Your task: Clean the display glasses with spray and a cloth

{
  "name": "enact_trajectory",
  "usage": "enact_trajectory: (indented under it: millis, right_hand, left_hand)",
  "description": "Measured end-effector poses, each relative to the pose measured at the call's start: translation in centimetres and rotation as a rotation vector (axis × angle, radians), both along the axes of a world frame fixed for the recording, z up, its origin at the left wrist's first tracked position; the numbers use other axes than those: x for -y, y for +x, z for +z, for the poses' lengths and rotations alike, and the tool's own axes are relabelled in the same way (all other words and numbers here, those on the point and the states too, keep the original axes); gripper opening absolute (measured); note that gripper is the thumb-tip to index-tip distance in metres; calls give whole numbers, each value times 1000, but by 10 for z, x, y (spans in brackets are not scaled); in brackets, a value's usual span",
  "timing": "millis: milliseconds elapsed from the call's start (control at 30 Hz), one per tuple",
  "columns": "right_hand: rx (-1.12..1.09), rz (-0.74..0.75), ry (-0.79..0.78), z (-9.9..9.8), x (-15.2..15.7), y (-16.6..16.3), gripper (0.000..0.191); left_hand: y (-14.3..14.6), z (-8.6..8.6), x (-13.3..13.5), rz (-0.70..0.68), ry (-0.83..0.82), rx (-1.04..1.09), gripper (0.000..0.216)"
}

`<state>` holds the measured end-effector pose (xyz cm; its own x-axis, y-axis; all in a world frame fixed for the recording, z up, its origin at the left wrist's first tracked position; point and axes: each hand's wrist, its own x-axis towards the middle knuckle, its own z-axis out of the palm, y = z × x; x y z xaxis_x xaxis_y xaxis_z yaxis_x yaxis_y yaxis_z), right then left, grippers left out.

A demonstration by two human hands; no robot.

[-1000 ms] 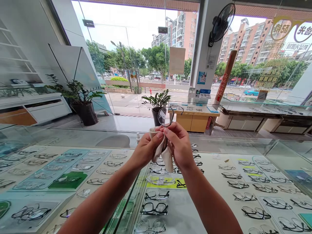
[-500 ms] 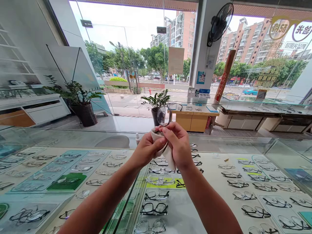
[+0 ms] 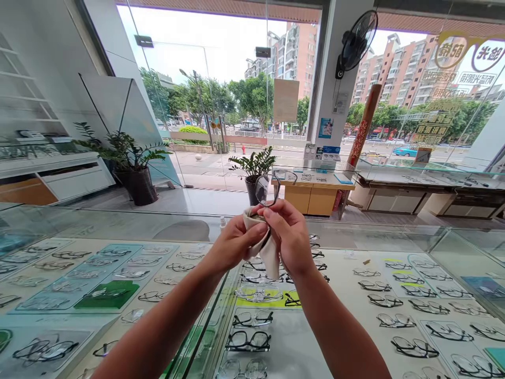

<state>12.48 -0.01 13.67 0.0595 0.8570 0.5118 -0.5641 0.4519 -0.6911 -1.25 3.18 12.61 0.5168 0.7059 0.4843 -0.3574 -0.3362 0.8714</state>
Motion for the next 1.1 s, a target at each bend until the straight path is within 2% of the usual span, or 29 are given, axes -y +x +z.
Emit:
enact_trajectory:
  millis: [133, 200, 300, 400, 700, 833, 900, 1000, 1100]
  right_hand:
    - [9, 20, -5, -1, 1, 0, 12]
    - [1, 20, -26, 1, 2, 3, 15]
    - [11, 26, -51, 4, 3, 7, 18]
    - [4, 22, -63, 4, 2, 8, 18]
    - [-139, -126, -140, 8, -7, 22, 16]
    - [-161, -103, -93, 11, -7, 32, 11]
    - [-141, -80, -68, 11, -6, 36, 11]
    - [-66, -53, -41, 13, -4, 38, 16]
    - [8, -2, -43, 15, -2, 40, 15]
  left_hand:
    - [-3, 4, -2, 86, 56, -59, 55]
    - [-11, 6, -3, 25, 70, -112, 54]
    - [-24, 10, -4, -144, 82, -210, 46]
    - [-27, 11, -2, -187, 69, -253, 40]
    - [-15, 6, -13, 102, -46, -56, 52]
    - [-20, 11, -16, 252, -122, 79, 55]
    - [-24, 14, -16, 301, -121, 83, 57]
    - [-32, 17, -15, 362, -8, -34, 52]
    - [-38, 20, -14, 481, 198, -102, 32]
